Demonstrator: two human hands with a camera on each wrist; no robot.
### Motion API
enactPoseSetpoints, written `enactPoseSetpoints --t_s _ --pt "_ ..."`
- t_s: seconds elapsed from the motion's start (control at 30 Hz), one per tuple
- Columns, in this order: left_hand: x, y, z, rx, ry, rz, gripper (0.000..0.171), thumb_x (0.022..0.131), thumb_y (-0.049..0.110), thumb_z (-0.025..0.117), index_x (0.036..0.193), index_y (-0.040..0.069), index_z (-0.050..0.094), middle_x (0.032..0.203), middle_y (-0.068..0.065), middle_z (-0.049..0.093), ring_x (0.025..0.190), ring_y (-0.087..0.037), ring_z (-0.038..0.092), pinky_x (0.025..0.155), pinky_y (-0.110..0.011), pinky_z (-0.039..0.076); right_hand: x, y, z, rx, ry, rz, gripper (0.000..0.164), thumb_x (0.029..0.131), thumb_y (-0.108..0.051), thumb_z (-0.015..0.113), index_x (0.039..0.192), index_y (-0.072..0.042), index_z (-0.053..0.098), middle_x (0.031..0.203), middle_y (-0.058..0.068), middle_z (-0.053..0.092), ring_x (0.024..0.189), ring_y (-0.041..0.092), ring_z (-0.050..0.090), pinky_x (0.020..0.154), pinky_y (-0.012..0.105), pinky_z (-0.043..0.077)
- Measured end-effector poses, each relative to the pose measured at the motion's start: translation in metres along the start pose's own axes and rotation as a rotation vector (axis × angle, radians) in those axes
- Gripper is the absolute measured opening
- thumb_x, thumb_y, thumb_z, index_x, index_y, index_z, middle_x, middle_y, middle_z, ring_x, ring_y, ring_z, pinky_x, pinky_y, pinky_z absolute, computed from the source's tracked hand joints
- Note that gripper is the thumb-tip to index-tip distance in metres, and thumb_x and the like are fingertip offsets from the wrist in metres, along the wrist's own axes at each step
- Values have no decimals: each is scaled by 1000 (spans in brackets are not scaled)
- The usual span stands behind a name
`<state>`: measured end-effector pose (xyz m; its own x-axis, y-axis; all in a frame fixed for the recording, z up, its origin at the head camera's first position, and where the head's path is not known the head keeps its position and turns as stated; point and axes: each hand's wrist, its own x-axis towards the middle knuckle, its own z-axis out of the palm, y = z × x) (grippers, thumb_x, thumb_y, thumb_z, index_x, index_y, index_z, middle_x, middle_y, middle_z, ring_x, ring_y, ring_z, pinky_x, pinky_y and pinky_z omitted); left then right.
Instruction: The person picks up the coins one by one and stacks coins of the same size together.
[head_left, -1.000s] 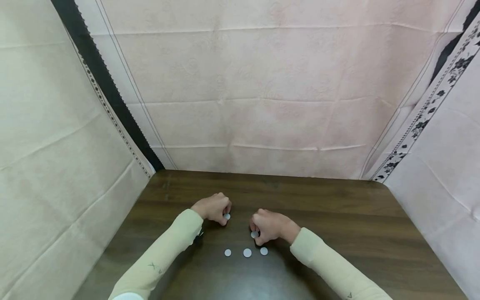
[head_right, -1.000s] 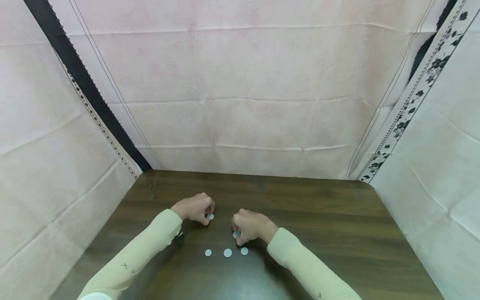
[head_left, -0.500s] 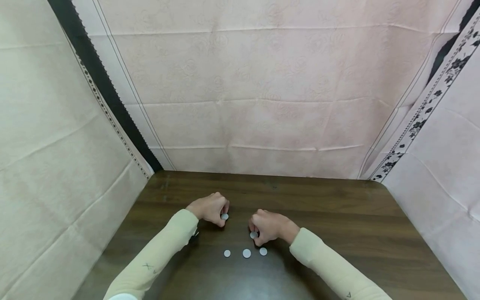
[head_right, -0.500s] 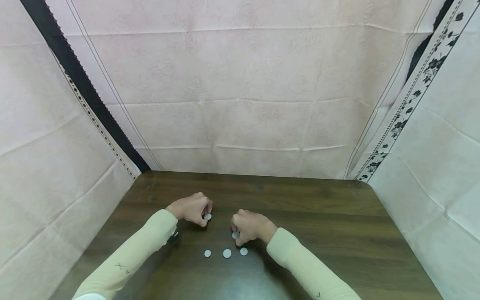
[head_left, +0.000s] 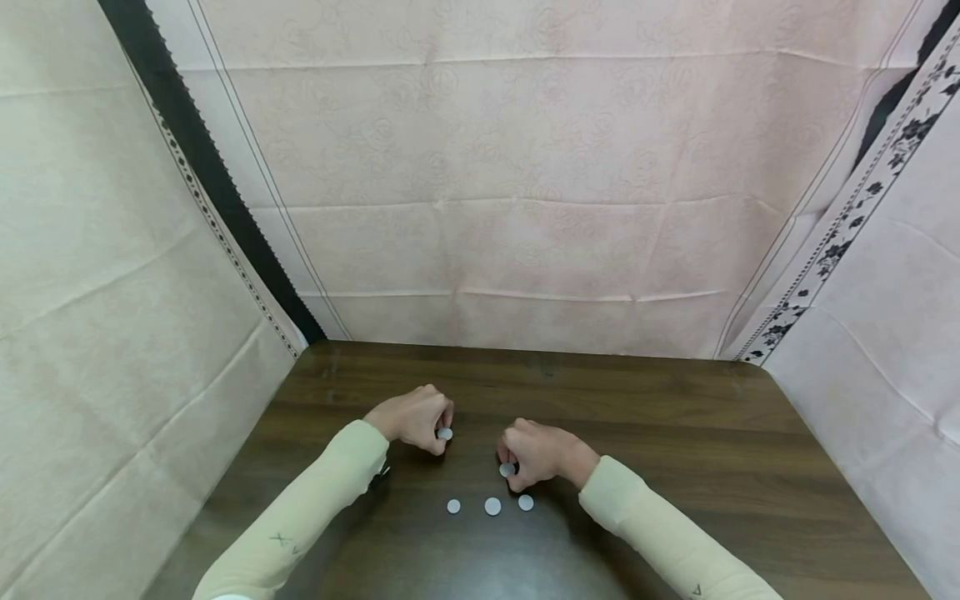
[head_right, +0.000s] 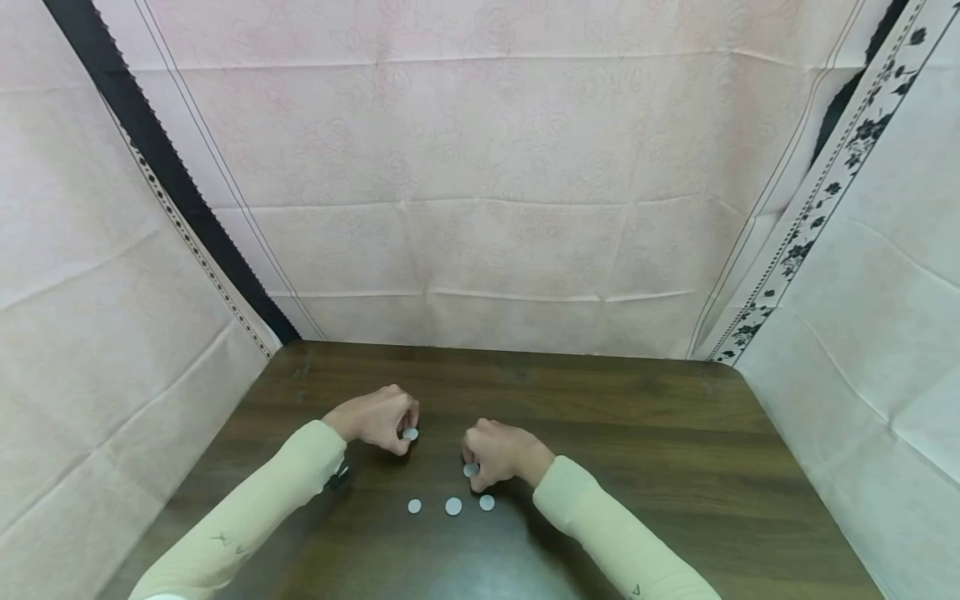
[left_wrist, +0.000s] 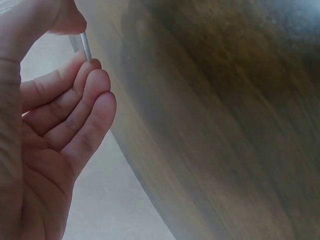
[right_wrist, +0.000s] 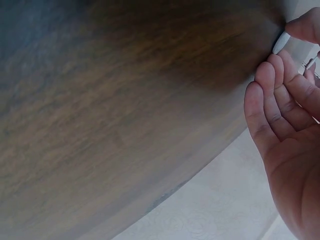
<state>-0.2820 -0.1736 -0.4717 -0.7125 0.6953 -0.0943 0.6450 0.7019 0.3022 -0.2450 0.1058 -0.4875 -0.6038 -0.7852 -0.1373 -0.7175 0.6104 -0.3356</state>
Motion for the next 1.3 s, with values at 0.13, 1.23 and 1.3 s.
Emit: enactPoseSetpoints --t_s 0.13,1.23,1.3 --pt "-3 4 -1 -5 6 2 17 78 27 81 83 18 68 74 10 64 61 -2 54 56 -21 47 0 2 1 7 0 -2 18 82 -21 83 96 -12 74 87 -6 70 72 -3 58 67 17 52" --pt "7 41 16 -72 25 59 17 79 25 84 81 16 69 70 6 66 56 1 53 53 -17 46 -3 4 3 37 32 -30 17 83 -18 82 96 -11 74 87 -5 70 73 -3 59 68 16 53" --pt "8 43 18 -77 26 53 17 79 24 84 80 16 69 70 7 65 56 1 53 53 -17 46 -4 4 3 41 37 -34 17 83 -18 82 96 -11 74 87 -5 70 73 -3 59 68 16 53"
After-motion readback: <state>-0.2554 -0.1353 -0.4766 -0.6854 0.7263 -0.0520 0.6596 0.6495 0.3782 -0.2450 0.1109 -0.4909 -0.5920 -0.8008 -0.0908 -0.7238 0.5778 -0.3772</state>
